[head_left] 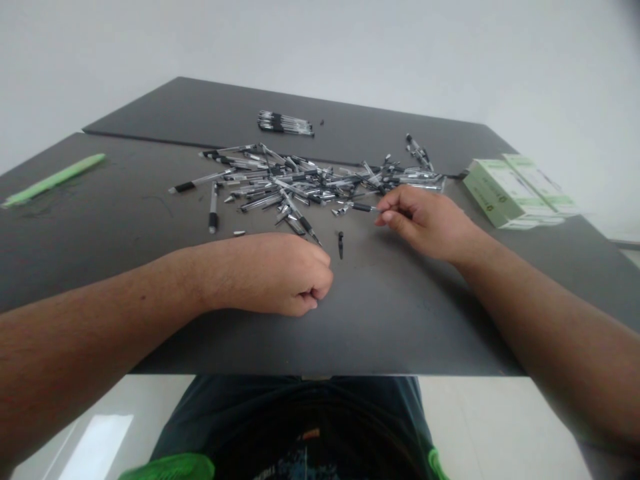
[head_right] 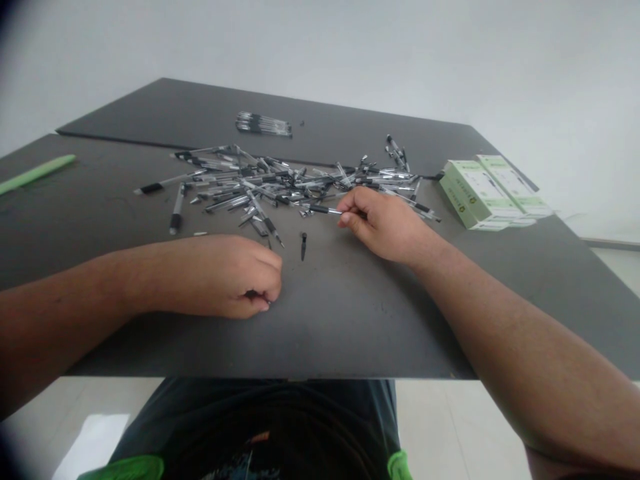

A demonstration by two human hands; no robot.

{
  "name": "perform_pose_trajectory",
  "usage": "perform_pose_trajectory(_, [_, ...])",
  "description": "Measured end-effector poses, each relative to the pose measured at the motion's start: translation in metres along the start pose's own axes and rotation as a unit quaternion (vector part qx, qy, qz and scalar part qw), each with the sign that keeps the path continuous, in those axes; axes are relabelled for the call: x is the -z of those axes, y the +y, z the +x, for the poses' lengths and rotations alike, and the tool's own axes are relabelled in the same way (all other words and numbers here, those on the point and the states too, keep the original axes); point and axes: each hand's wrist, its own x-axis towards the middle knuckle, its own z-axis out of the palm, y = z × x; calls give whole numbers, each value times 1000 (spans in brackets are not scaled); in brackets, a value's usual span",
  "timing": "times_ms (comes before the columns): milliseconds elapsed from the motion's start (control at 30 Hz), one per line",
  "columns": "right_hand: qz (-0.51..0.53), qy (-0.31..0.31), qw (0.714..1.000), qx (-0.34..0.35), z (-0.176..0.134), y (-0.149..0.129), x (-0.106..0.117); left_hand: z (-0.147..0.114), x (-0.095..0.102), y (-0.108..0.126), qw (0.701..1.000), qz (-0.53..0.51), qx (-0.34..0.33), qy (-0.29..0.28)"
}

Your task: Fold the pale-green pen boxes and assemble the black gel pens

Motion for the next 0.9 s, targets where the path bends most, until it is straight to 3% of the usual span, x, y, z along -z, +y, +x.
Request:
perform_pose_trajectory(167, [3, -1, 1000, -6, -1, -1, 0, 0, 4, -18, 992, 1, 51, 111])
perform_pose_trajectory(333, [5, 9, 1000, 4, 0, 0, 0, 0, 11, -41, 948, 23, 205, 244])
perform_pose_trajectory(467, [-4, 30, 999, 42, 1, 1, -2, 1, 9, -45, 916, 10, 233, 328])
perform_pose_trajectory(900, [-8, 22, 997, 74, 0, -4, -4, 4, -3, -43, 918, -12, 176, 355])
